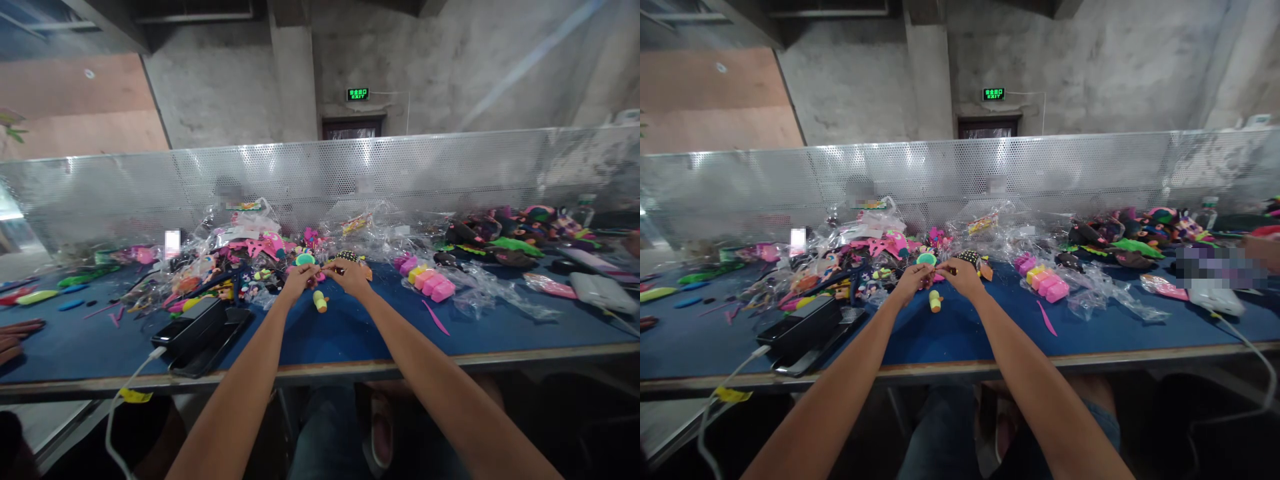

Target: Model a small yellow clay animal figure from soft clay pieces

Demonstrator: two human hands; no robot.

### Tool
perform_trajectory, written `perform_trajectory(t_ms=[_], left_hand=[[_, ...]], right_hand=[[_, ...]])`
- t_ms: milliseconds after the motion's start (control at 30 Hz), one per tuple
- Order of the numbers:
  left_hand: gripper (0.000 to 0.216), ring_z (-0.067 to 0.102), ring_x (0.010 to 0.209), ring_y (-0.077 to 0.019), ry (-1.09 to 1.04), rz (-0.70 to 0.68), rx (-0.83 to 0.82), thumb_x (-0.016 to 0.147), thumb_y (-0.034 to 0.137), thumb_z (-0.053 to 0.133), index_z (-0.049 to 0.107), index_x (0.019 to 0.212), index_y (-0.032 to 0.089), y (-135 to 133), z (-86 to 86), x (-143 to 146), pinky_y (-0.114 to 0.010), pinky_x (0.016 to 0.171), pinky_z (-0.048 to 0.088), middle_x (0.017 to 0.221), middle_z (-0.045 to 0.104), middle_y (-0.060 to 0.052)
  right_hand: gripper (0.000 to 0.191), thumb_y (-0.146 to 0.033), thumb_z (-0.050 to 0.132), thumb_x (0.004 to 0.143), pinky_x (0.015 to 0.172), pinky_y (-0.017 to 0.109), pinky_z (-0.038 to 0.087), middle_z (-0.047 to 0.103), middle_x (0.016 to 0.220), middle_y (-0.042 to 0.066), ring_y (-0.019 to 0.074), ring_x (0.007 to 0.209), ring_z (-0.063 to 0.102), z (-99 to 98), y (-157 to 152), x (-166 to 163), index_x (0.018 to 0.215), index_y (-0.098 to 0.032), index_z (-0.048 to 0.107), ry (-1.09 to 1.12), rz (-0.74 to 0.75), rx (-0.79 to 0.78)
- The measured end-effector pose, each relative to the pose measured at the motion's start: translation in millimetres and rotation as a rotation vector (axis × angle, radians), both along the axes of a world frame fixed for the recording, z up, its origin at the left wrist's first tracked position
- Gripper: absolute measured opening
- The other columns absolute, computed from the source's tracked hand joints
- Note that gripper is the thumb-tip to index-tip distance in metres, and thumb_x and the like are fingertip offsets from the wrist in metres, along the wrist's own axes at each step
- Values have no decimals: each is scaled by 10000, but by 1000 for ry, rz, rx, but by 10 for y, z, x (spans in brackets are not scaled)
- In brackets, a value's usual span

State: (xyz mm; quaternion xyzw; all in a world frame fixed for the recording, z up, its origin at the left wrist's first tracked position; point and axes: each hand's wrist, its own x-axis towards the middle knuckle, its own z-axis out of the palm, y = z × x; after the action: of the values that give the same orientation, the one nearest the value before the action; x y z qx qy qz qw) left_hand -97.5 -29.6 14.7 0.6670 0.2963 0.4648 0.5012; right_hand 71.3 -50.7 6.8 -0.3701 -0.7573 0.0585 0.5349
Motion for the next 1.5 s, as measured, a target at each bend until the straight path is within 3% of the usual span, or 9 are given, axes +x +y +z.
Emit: perform_trajectory(t_ms=[367, 700, 1167, 1367, 1500], left_hand=[[356, 502, 492, -86, -10, -13, -15, 646, 472, 688, 577, 686, 136, 3, -8, -7, -209, 466, 360, 581, 524, 13], [350, 505, 502, -95, -4, -41, -52, 629, 464, 701, 580, 690, 141, -32, 5, 9, -220, 480, 373, 591, 524, 9], [348, 508, 519, -92, 11, -49, -37, 640, 465, 691, 586, 697, 139, -31, 1, 12, -221, 500, 388, 621, 538, 9], [389, 502, 506, -89, 41, 15, -31, 628, 508, 685, 579, 700, 140, -27, 4, 23, -207, 471, 376, 605, 530, 12], [385, 495, 493, -87, 37, 26, -17, 625, 508, 694, 570, 669, 147, -16, 1, 19, -200, 462, 369, 560, 526, 16]], right_hand=[[231, -378, 613, 792, 619, 240, 422, 678, 742, 20, 134, 660, 572, 11, -9, -13, 833, -167, 699, 82, 11, -84], [298, -440, 563, 804, 509, 220, 385, 582, 622, -14, 106, 526, 485, -34, 34, -36, 857, -170, 676, 156, 113, -184], [314, -449, 583, 785, 454, 210, 381, 526, 583, -27, 92, 482, 451, -15, 0, -44, 894, -164, 655, 194, 118, -234], [315, -435, 567, 787, 425, 210, 392, 529, 602, -22, 85, 461, 435, -15, -4, -38, 927, -172, 670, 229, 144, -248], [280, -366, 628, 732, 462, 212, 426, 553, 644, -15, 103, 540, 486, -3, -23, -48, 926, -169, 674, 211, 156, -220]])
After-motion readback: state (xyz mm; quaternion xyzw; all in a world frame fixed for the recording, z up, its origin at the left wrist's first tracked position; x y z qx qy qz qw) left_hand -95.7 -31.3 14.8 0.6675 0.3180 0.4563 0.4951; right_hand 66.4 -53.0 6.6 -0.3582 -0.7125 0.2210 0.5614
